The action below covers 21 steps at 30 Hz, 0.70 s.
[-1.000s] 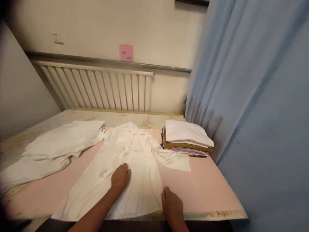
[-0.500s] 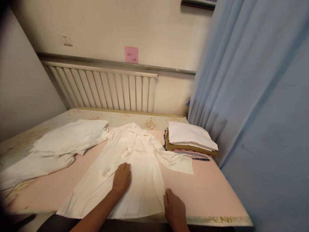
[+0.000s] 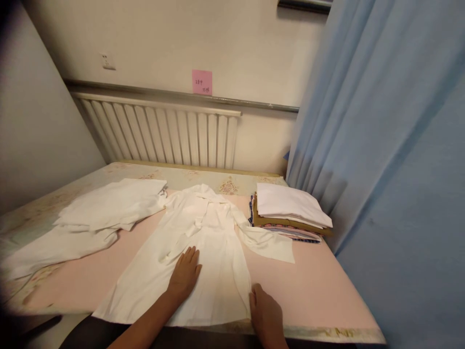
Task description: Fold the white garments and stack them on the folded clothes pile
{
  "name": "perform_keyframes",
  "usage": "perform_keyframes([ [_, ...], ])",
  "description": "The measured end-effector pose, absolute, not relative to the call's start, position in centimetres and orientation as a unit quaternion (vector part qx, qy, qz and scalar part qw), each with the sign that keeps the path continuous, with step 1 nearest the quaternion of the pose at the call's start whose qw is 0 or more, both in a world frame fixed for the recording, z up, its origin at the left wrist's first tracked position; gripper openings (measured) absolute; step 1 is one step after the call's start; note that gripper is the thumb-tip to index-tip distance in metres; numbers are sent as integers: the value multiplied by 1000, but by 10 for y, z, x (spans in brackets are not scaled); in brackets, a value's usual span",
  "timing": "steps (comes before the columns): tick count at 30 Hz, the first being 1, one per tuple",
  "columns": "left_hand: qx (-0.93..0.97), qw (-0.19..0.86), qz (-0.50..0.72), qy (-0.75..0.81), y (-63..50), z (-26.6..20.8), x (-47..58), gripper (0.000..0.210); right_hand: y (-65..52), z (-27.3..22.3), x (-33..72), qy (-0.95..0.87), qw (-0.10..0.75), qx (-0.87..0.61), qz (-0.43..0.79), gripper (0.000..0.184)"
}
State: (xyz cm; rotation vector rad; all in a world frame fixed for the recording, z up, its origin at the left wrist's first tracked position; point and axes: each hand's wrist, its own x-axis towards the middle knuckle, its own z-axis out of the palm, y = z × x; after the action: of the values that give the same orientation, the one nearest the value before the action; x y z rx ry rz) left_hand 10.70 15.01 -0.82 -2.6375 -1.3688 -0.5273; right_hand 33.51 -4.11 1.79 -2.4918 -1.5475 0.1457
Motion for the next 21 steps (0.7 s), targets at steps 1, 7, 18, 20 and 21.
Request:
perform_keyframes([
  [1,-875,61,-175,-446,149,-9,106,45,-41,18,335,-524,104,-844,49,17],
  [7,-881,53,-204,-424,135,-18,104,43,-42,18,335,-523,108,-844,53,17],
  [18,-896,25,-205,-392,115,-18,93,43,-41,24,334,-515,108,-848,56,14],
  [20,-895,27,-209,-393,113,-16,93,43,-41,27,333,-512,112,-850,59,15],
  [21,-894,29,-212,-393,112,-15,93,43,-41,29,334,-509,115,-851,63,15],
])
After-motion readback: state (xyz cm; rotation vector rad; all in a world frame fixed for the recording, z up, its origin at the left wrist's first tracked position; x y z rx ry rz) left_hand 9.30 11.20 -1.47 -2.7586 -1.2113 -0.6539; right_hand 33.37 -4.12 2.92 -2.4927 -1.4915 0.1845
